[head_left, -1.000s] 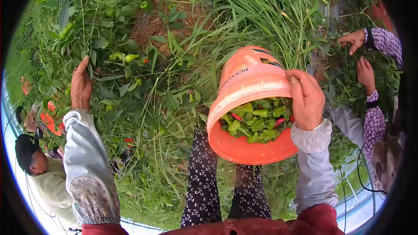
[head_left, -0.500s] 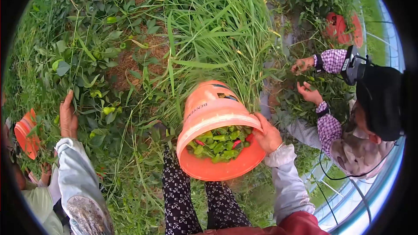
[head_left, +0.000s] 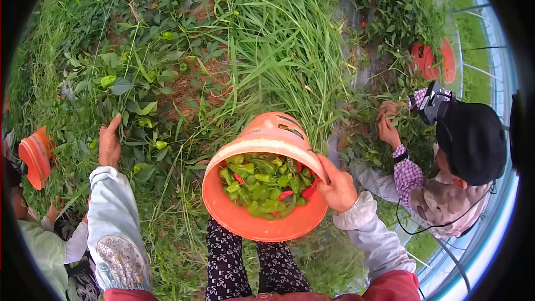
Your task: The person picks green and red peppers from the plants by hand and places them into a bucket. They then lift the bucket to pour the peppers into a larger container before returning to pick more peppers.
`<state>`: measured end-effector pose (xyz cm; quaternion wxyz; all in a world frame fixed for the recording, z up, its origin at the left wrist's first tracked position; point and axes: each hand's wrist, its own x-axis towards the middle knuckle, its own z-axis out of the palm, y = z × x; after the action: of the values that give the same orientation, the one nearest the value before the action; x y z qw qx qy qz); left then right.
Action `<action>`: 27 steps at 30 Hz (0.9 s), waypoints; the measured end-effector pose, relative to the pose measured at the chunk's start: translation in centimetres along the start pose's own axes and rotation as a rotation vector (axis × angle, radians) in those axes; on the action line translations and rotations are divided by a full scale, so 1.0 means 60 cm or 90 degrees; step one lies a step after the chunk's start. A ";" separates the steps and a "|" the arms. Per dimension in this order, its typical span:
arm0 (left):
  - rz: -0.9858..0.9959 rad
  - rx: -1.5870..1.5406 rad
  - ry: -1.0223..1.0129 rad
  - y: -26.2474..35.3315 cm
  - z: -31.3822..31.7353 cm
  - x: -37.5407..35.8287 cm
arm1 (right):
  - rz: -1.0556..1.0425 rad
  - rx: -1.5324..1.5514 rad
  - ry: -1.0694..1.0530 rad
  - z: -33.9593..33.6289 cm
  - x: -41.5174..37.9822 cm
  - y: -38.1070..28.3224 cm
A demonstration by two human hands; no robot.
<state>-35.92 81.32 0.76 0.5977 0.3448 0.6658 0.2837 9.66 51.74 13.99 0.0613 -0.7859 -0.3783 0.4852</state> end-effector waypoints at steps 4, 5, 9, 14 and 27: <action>0.002 0.005 -0.002 0.007 0.008 -0.010 | -0.077 0.216 0.097 -0.034 0.033 0.048; -0.006 0.006 0.001 0.006 0.007 -0.009 | -0.072 0.327 0.094 -0.047 0.049 0.045; -0.008 -0.006 -0.024 0.008 0.012 -0.008 | -0.080 0.471 0.127 -0.056 0.126 0.062; -0.028 -0.023 -0.064 0.006 0.004 -0.006 | -0.009 0.450 0.197 -0.075 0.291 0.120; -0.122 -0.152 -0.064 -0.009 0.007 -0.016 | 0.057 0.109 0.298 -0.093 0.344 0.141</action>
<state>-35.53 80.24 0.88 0.6914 0.2200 0.6264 0.2849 23.73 60.77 -1.79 0.1922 -0.8850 -0.2757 0.3223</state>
